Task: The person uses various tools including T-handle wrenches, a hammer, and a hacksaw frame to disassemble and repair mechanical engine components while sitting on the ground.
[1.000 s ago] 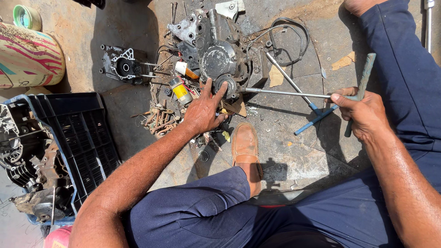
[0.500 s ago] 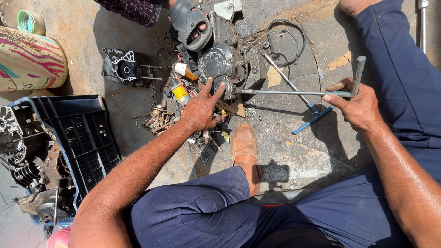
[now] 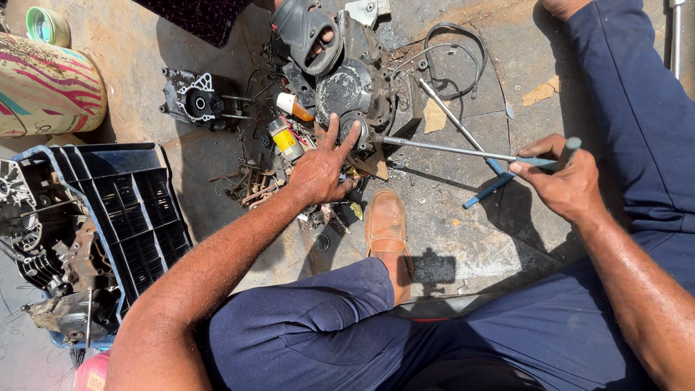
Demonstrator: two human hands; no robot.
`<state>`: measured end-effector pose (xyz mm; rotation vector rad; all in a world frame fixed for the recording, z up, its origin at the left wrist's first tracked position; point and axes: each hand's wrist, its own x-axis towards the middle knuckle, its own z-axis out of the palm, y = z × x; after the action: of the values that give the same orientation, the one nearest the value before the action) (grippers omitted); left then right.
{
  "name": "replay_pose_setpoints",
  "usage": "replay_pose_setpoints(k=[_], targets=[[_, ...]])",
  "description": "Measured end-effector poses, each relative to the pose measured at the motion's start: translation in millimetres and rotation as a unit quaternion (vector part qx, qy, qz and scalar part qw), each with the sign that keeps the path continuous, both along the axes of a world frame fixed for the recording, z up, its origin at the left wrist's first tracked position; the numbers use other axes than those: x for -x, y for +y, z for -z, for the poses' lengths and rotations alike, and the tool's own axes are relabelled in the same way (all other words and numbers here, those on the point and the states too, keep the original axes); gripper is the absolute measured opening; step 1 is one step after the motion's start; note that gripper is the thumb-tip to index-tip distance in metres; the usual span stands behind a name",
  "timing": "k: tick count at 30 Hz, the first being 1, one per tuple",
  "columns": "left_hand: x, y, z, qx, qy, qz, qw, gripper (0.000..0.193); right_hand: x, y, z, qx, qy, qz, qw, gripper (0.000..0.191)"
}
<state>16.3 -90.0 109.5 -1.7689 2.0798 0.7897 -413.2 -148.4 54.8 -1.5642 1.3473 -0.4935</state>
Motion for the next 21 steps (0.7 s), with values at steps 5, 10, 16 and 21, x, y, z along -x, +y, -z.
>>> replay_pose_setpoints(k=[5, 10, 16, 21], targets=[[1, -3, -1, 0.003, 0.012, 0.004, 1.000, 0.134, -5, -8, -13, 0.051, 0.010, -0.056, 0.997, 0.027], [-3, -5, 1, -0.086, 0.008, -0.034, 0.996, 0.133, -15, 20, -18, 0.002, 0.007, 0.017, 1.000, 0.032], [-11, -9, 12, -0.063, 0.010, 0.016, 0.998, 0.136, -6, -2, -9, 0.086, -0.009, -0.081, 0.993, 0.032], [-21, -12, 20, -0.099, 0.028, -0.006, 0.995, 0.133, -14, 5, -6, -0.086, -0.080, 0.063, 0.991, 0.031]])
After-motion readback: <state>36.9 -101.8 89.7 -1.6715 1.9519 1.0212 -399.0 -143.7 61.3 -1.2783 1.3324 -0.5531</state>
